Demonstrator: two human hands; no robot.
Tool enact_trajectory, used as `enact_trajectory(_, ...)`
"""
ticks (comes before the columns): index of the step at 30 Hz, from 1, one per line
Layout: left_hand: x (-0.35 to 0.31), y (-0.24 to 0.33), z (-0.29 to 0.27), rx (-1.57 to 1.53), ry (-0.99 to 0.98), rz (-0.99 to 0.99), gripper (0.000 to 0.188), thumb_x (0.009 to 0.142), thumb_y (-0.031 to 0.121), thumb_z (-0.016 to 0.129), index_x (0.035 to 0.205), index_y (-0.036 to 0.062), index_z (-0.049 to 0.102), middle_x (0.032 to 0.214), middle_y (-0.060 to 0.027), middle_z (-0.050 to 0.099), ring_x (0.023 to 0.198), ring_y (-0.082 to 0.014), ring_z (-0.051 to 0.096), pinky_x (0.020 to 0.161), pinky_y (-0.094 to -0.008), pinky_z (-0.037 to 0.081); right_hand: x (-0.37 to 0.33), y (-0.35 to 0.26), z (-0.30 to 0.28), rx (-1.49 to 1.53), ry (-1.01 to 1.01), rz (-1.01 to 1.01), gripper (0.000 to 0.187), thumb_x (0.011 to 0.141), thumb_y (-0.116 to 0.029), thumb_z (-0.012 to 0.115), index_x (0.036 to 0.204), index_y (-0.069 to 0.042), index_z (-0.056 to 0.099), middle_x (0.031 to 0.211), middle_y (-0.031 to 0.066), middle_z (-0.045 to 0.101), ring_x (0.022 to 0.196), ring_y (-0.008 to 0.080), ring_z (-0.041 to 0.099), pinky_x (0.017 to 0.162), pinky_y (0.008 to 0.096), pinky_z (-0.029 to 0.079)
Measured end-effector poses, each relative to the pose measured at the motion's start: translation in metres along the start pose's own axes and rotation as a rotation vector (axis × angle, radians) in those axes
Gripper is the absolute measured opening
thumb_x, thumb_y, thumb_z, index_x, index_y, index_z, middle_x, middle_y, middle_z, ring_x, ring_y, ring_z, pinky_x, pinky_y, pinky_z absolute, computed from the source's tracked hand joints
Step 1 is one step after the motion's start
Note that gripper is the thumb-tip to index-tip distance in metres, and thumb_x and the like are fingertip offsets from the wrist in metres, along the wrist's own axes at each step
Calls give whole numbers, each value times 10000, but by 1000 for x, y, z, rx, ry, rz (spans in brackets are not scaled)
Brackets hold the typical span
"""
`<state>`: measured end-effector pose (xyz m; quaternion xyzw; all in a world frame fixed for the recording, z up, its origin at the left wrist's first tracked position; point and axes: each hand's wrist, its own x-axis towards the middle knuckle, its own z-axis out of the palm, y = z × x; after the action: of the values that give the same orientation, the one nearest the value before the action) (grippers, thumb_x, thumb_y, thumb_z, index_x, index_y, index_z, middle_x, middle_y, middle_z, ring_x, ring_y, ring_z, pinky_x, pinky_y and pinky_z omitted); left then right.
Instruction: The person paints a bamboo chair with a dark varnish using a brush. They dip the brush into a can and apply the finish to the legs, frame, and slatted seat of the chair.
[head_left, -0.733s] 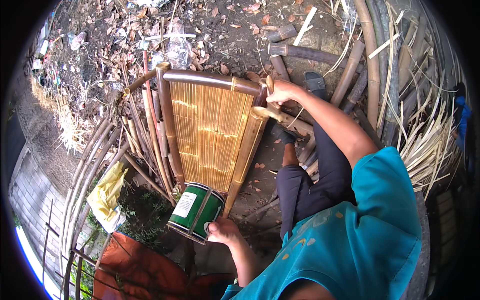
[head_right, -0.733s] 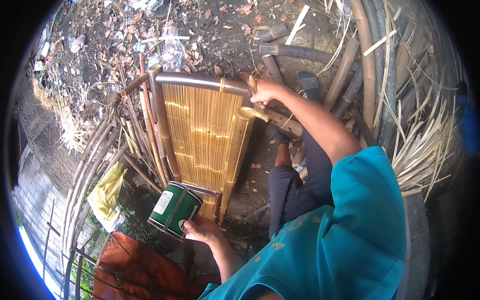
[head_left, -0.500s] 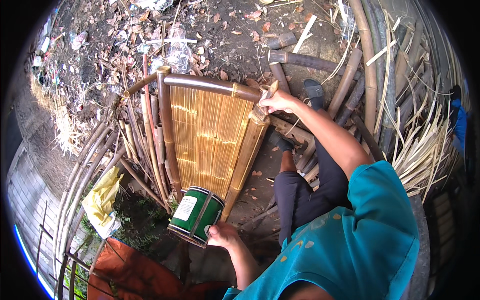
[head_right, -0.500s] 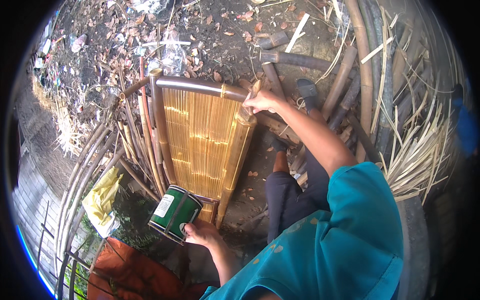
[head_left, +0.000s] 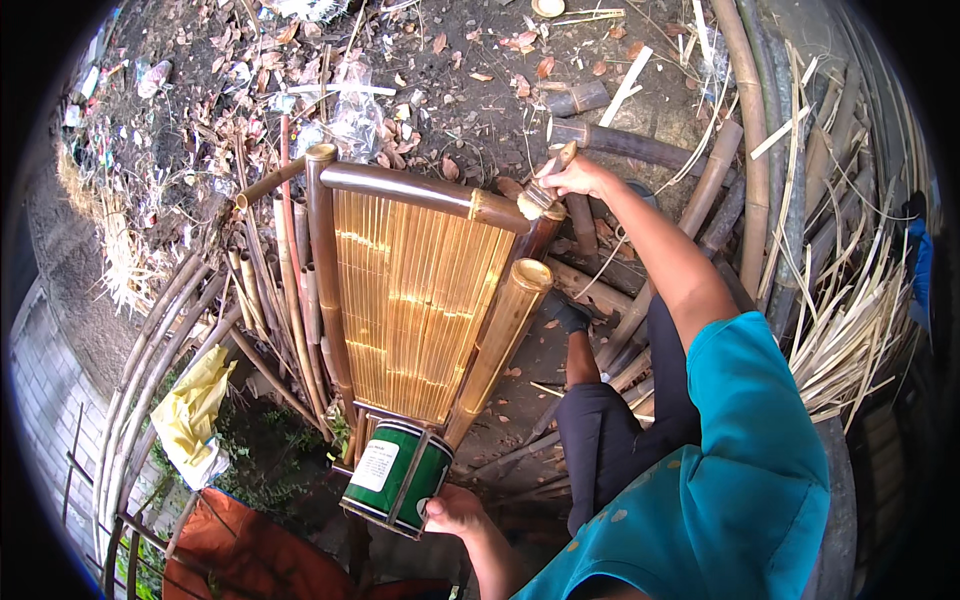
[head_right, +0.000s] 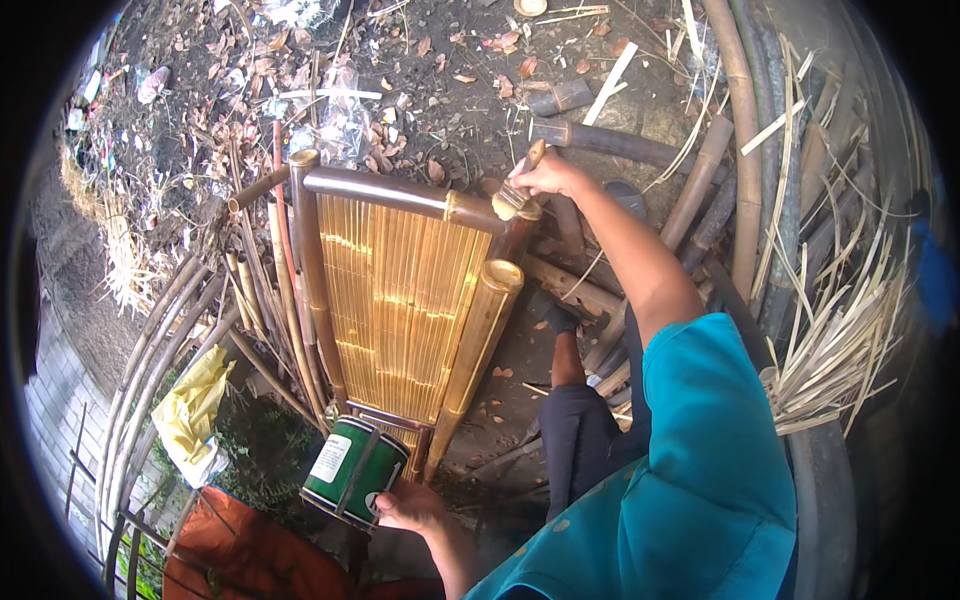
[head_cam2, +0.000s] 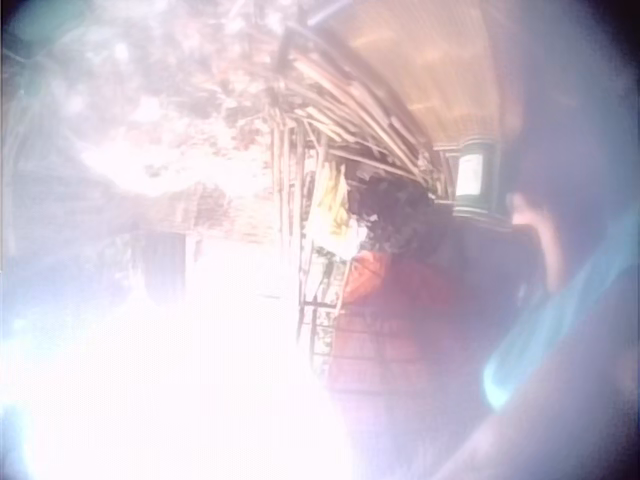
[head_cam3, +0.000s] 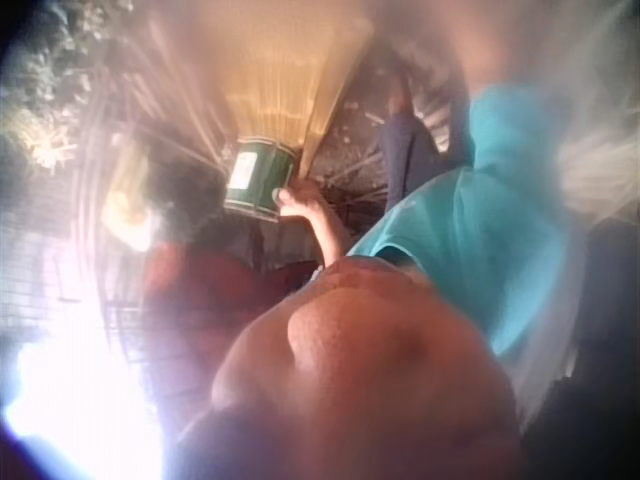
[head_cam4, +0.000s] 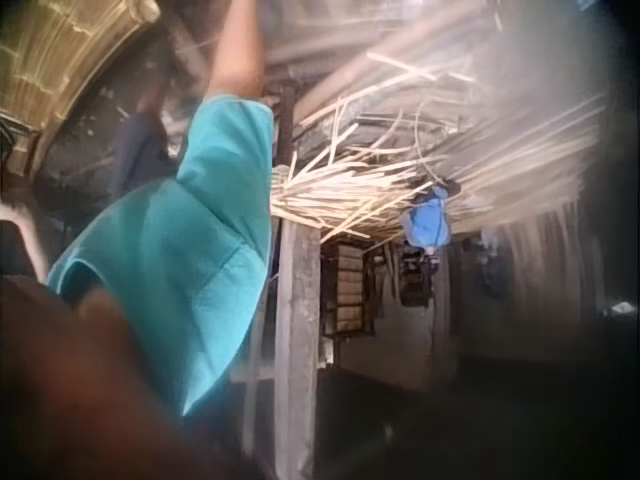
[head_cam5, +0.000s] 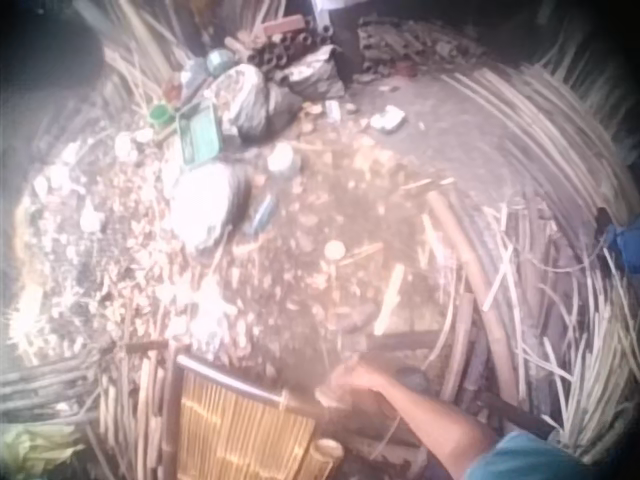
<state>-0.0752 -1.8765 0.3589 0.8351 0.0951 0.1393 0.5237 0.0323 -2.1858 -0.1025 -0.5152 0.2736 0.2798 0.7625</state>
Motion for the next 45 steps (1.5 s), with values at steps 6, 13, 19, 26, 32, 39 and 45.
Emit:
enact_trajectory(6,-10,-20,-4,53,12,-36,867,820,439,802,1441,-4,389,1363,-135,539,1201,-265,559,1020,-418,469,11,-4,-22,-253,92,2,215,856,-167,740,1042,-59,744,979,64,739,870,161,685,703,304,577)
enact_trajectory(13,-14,-12,22,-42,39,-60,782,802,358,829,1387,3,450,1255,-114,611,1088,-239,608,957,-384,500,9,-3,-23,-551,130,-149,183,877,-162,749,1028,-58,747,890,56,737,788,164,680,623,291,539)
enact_trajectory(19,-14,-15,33,-46,6,-75,858,802,387,830,1437,15,388,1339,-115,547,1154,-254,583,978,-410,507,20,3,-34,-806,89,8,211,855,-234,750,939,-41,732,842,125,744,744,252,715,691,383,581)
enact_trajectory(26,-32,16,70,-78,168,-113,896,788,362,848,1459,1,378,1362,-123,529,1191,-239,569,1005,-413,490,-109,12,-52,-668,481,-31,223,855,-271,765,911,-60,724,845,114,750,790,235,724,730,392,552)
enact_trajectory(32,-9,46,87,-137,161,-138,723,809,309,841,1332,-48,492,1196,-134,625,1034,-233,637,932,-390,532,-206,19,-154,-601,670,-34,204,863,-221,768,915,-28,726,801,63,736,723,156,699,680,335,541)
enact_trajectory(39,48,13,95,-125,215,-104,674,813,93,816,1366,-36,452,1210,-131,600,1051,-217,602,949,-359,496,-215,-142,-209,-582,744,-45,387,861,-334,770,1059,-3,733,947,122,756,862,203,717,802,334,546)
enact_trajectory(45,126,-12,140,-138,351,-50,869,778,43,837,1478,-37,329,1428,-182,483,1299,-273,504,1124,-417,394,-124,-323,-138,-362,499,-241,371,940,-263,721,1210,-13,682,928,39,719,753,97,641,635,250,518)
